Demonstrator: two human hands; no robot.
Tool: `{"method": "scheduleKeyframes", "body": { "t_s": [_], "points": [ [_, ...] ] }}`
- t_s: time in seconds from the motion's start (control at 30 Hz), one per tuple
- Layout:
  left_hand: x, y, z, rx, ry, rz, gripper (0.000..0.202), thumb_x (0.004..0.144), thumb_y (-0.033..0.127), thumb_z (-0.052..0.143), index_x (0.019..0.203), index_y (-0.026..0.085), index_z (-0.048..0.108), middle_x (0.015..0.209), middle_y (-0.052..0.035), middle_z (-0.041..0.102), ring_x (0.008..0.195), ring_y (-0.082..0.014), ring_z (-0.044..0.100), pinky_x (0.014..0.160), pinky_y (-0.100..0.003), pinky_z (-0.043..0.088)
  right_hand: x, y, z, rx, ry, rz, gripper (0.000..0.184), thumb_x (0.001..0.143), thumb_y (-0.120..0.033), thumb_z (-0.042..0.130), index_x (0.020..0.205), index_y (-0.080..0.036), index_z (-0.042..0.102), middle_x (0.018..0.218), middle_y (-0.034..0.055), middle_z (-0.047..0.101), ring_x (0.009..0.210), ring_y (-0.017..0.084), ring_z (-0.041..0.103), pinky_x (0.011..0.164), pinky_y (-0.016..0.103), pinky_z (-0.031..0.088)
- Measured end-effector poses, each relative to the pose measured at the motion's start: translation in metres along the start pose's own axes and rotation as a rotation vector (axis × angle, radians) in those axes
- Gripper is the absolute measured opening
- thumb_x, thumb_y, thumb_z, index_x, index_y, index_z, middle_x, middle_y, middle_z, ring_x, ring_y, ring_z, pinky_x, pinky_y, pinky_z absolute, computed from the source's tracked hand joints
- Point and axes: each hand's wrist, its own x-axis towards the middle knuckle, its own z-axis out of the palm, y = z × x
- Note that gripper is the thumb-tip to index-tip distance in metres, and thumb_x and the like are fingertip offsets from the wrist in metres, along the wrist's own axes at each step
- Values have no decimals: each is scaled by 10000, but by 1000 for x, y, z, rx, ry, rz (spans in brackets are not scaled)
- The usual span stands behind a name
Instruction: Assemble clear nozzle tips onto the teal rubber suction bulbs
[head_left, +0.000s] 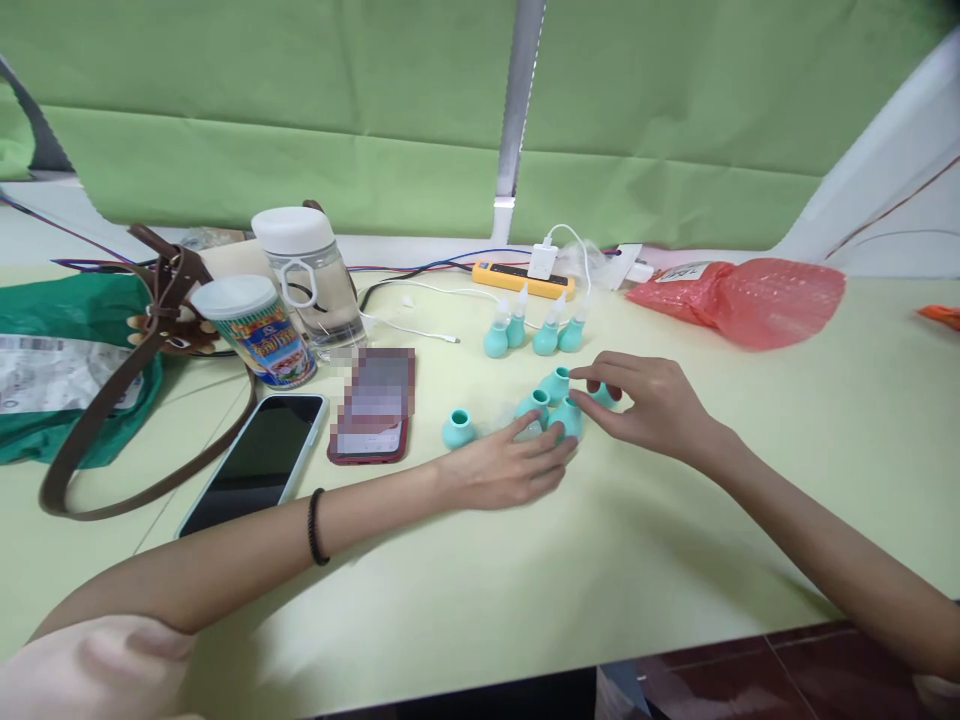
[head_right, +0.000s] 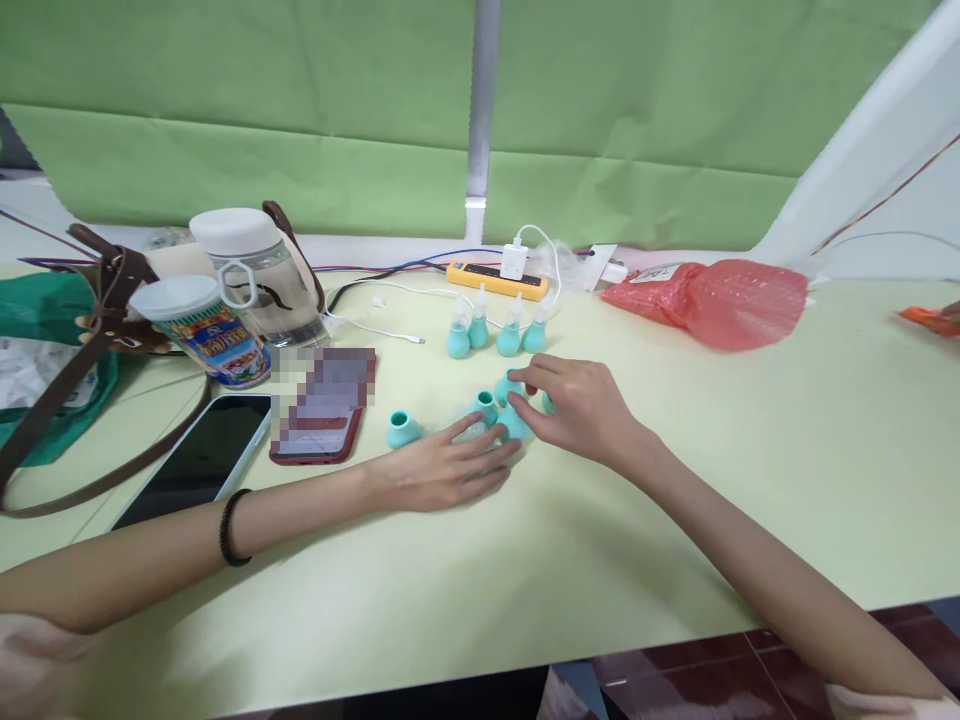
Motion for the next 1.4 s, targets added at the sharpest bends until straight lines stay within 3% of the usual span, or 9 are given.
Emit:
{"method": "scheduleKeyframes", "body": {
  "t_s": [0.27,0.4,0.57,0.7,0.9,1.03,1.13,1.23,1.4],
  "points": [
    [12,-11,10,50,11,-5,297,853,126,306,1003,114,563,1241,-115,443,1153,-245,372,940,-448,316,14,49,24,106,215,375,155,672,-308,547,748,-185,605,641,19,598,485,122,500,523,265,413],
    [14,-17,13,94,21,42,308,851,106,289,988,107,565,1237,-115,445,1143,-243,382,935,-452,319,25,81,41,160,162,627,252,620,-409,582,732,-184,563,691,34,594,590,161,549,578,294,422],
    [13,-22,16,154,66,119,267,843,99,312,950,105,556,1160,-141,506,1107,-229,421,898,-439,352,37,108,65,211,2,830,596,505,-500,638,962,-140,507,796,72,570,643,186,539,521,293,412],
    [6,-23,15,157,120,139,256,860,194,319,929,98,547,1061,-157,558,1053,-238,463,859,-434,373,42,115,81,287,-79,811,428,564,-470,602,832,-137,579,722,53,572,578,155,520,504,275,400],
    [-12,-20,-3,128,145,-16,230,838,210,373,1003,107,495,924,-133,582,859,-213,532,662,-336,418,37,116,87,265,76,781,265,621,-410,551,688,-155,581,681,39,578,639,174,529,598,296,404],
    [-17,-5,-11,-2,64,-3,279,856,306,314,870,122,524,825,-93,561,714,-177,512,535,-288,366,36,112,78,252,231,808,269,690,-422,476,712,-164,550,755,61,589,688,183,542,629,305,415],
    [-14,-3,-10,40,24,27,189,844,175,336,872,143,520,910,-88,545,774,-170,494,605,-298,358,38,104,65,325,432,789,246,694,-428,484,696,-184,521,745,56,583,675,181,545,595,303,428],
    [-8,-15,-4,115,26,37,196,827,89,328,840,151,514,844,-71,544,752,-162,481,609,-293,335,38,90,53,406,583,732,245,698,-436,493,687,-191,492,723,47,568,695,189,551,580,310,439],
    [-1,-39,9,125,60,83,212,831,79,300,808,142,502,738,-55,518,694,-157,461,542,-275,293,35,55,33,507,608,660,221,733,-440,465,732,-219,459,797,56,573,762,194,550,601,310,450]
  ]
}}
